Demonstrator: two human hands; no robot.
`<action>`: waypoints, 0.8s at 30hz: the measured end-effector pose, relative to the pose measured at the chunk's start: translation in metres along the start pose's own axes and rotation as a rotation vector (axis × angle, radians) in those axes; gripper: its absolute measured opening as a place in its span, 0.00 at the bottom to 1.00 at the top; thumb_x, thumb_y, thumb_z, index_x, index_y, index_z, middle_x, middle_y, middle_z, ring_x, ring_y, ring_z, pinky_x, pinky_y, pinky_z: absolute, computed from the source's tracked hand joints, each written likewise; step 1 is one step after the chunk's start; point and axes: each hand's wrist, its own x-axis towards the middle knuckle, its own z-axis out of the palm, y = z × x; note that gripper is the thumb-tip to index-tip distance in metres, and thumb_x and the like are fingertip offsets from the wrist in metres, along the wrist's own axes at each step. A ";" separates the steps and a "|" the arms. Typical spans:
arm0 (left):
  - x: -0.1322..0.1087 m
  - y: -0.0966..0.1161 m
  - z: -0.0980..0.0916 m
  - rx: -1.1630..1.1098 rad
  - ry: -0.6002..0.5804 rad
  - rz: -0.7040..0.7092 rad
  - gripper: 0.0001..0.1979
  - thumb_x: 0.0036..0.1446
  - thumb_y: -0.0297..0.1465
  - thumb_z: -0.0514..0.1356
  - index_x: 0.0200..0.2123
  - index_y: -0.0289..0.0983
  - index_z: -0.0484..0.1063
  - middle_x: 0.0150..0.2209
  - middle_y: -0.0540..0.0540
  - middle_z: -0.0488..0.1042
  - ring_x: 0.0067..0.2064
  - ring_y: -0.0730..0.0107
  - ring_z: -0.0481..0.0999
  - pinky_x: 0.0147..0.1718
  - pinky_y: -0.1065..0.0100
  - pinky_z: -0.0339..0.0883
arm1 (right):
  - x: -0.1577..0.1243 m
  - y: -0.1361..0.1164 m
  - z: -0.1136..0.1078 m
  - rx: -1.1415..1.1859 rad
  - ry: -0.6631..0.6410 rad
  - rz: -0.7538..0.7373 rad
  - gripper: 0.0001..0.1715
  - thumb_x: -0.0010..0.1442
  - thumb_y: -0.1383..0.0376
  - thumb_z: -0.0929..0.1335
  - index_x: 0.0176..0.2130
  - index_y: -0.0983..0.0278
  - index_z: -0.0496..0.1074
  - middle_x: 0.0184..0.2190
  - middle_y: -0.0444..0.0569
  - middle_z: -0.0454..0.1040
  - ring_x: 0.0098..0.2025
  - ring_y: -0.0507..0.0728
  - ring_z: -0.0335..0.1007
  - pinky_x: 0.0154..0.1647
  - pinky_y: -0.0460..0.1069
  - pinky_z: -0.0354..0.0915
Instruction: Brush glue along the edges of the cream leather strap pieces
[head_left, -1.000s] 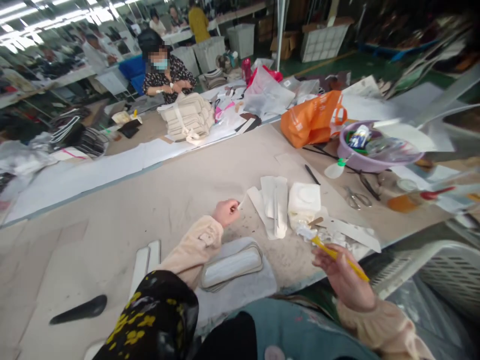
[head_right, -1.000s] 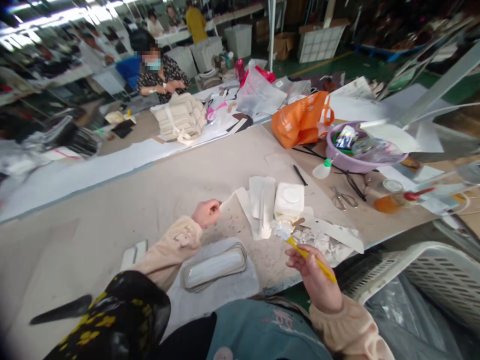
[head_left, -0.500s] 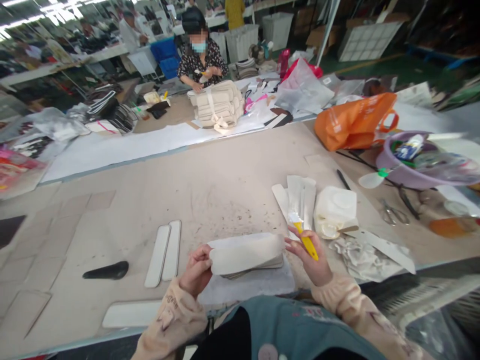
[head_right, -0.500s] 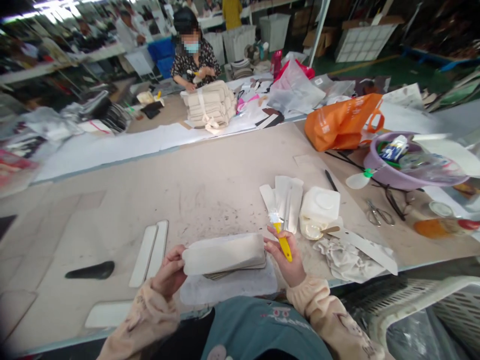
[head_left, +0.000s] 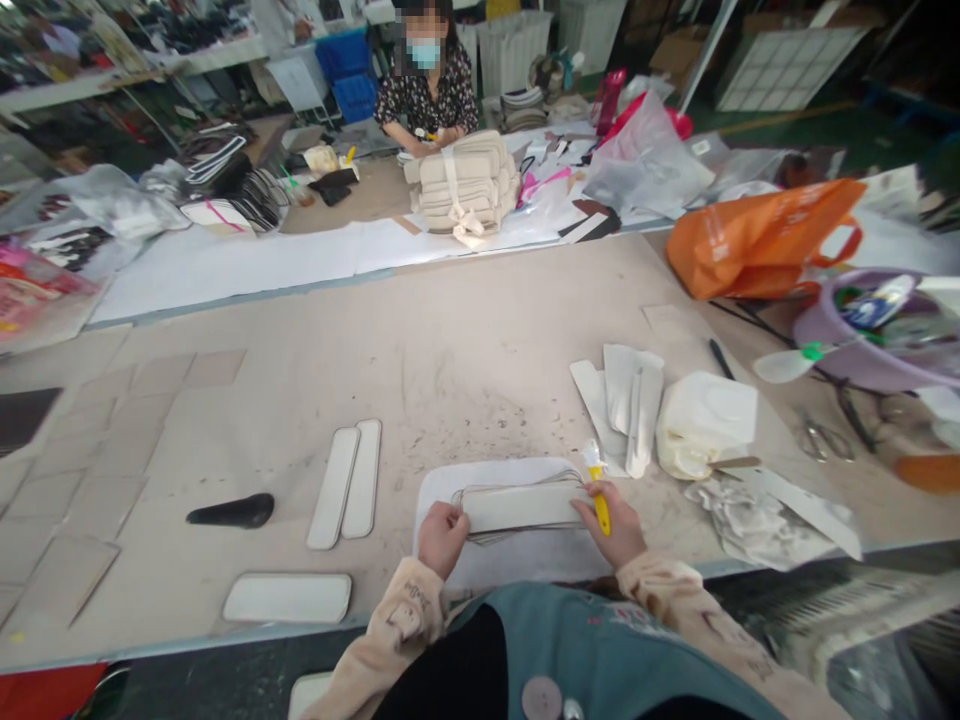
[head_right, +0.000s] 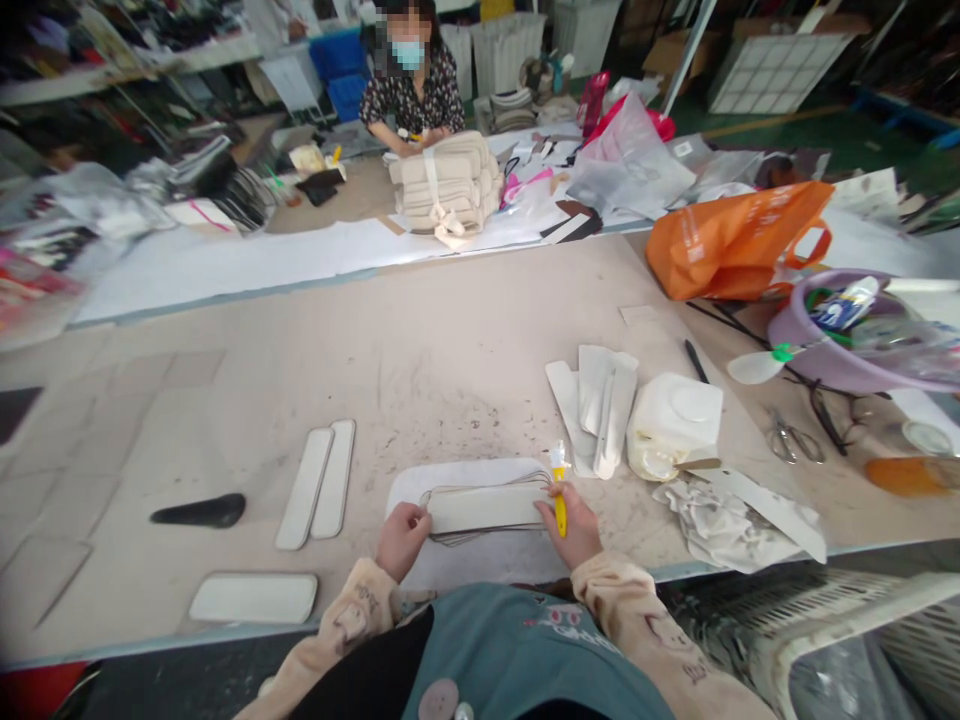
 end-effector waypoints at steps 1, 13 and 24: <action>0.003 0.000 0.003 0.029 -0.008 -0.005 0.08 0.50 0.30 0.54 0.24 0.34 0.71 0.28 0.48 0.69 0.30 0.72 0.67 0.32 0.70 0.59 | 0.000 0.004 0.004 -0.035 0.002 -0.025 0.10 0.58 0.58 0.65 0.38 0.58 0.60 0.38 0.48 0.74 0.39 0.60 0.74 0.39 0.54 0.69; 0.013 -0.008 0.015 0.117 -0.049 -0.054 0.08 0.51 0.29 0.56 0.26 0.33 0.75 0.31 0.46 0.71 0.34 0.72 0.71 0.35 0.72 0.61 | -0.002 0.024 0.021 -0.207 0.008 -0.094 0.09 0.60 0.57 0.65 0.38 0.58 0.62 0.38 0.48 0.76 0.38 0.60 0.74 0.38 0.54 0.69; 0.015 -0.011 0.017 0.168 -0.067 -0.080 0.09 0.53 0.29 0.56 0.27 0.34 0.76 0.32 0.44 0.74 0.36 0.69 0.72 0.37 0.71 0.61 | 0.000 0.028 0.024 -0.211 0.008 -0.084 0.11 0.60 0.56 0.64 0.39 0.59 0.62 0.38 0.47 0.76 0.36 0.59 0.75 0.34 0.52 0.70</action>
